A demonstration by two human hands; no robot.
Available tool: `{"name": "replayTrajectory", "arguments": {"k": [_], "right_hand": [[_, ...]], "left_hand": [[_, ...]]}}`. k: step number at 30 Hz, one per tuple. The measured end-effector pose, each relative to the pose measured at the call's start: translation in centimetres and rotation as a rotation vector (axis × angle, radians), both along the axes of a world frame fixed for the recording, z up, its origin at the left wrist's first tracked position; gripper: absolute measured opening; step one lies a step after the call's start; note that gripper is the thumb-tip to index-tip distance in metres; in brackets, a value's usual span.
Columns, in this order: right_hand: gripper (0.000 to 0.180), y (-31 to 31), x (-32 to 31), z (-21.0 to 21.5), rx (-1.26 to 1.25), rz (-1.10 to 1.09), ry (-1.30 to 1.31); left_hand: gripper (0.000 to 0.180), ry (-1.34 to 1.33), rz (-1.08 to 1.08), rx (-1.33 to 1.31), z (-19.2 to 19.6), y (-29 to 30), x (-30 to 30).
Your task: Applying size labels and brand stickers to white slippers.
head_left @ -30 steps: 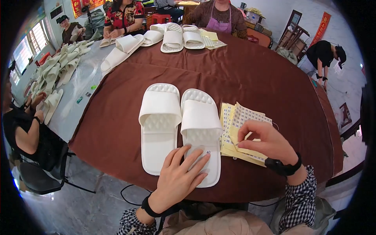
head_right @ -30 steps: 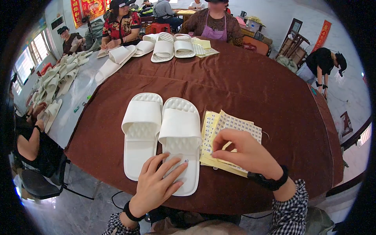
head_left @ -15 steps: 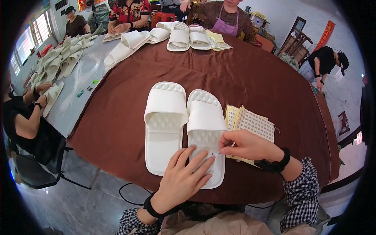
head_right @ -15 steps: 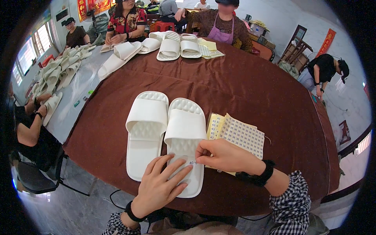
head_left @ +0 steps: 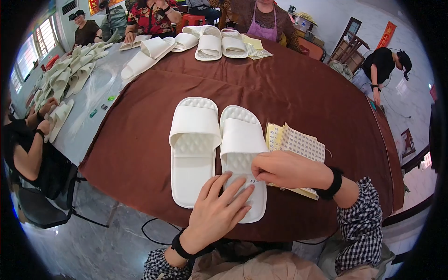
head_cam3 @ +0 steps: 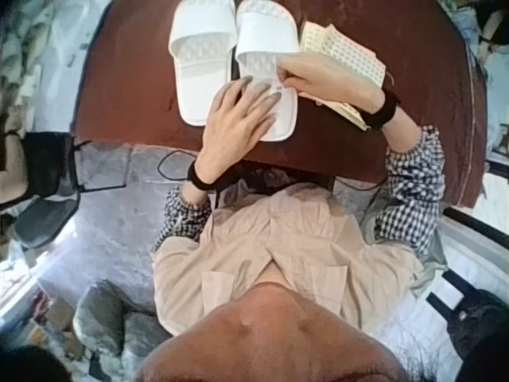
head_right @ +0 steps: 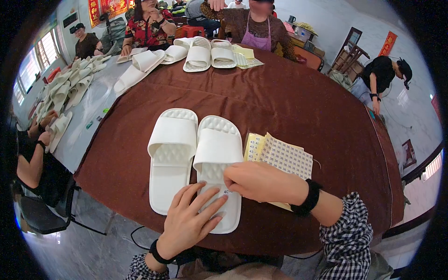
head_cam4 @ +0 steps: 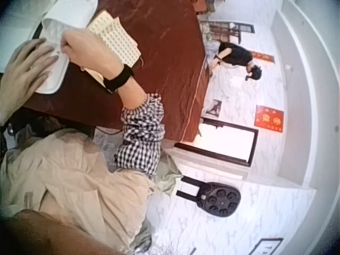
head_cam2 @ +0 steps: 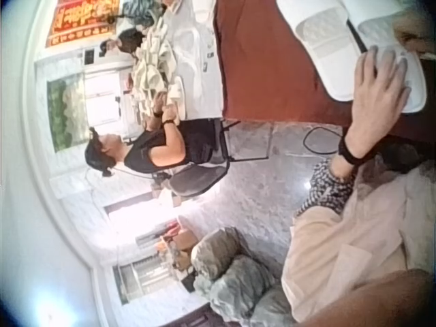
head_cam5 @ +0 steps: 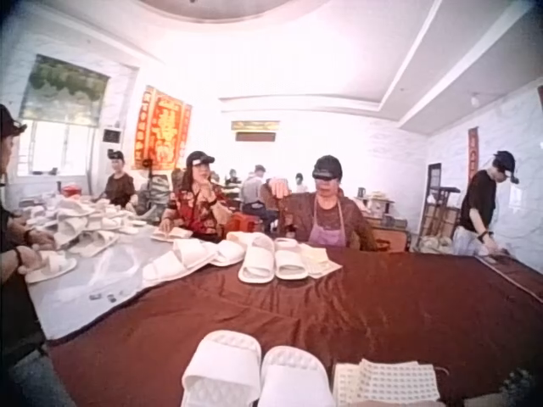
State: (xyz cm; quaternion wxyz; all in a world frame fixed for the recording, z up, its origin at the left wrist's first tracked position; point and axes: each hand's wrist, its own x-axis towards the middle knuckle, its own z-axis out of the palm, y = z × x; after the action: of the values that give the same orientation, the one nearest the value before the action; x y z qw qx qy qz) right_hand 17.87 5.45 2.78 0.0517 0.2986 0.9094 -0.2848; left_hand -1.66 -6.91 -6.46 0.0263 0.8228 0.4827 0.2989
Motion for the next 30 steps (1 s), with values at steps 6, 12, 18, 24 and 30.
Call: {"name": "replayTrajectory", "arguments": {"k": [6, 12, 18, 24, 30], "right_hand": [[0.008, 0.0, -0.8, 0.2, 0.116, 0.109, -0.020], [0.009, 0.5, -1.3, 0.0, 0.230, 0.254, -0.003], [0.013, 0.4, -2.0, 0.2, 0.219, 0.256, -0.148], [0.012, 0.2, -2.3, 0.1, 0.211, 0.257, -0.156], [0.011, 0.3, -2.4, -0.1, 0.218, 0.237, -0.144]], "left_hand": [[0.042, -0.018, 0.009, -0.004, 0.0, -0.1, 0.1], [0.041, -0.016, 0.008, -0.014, 0.1, -0.3, 0.0], [0.040, -0.027, 0.006, -0.012, -0.1, -0.5, -0.1], [0.040, -0.024, 0.005, -0.018, 0.0, -0.8, -0.1], [0.041, -0.024, 0.003, -0.019, 0.1, -0.6, -0.2]]}}
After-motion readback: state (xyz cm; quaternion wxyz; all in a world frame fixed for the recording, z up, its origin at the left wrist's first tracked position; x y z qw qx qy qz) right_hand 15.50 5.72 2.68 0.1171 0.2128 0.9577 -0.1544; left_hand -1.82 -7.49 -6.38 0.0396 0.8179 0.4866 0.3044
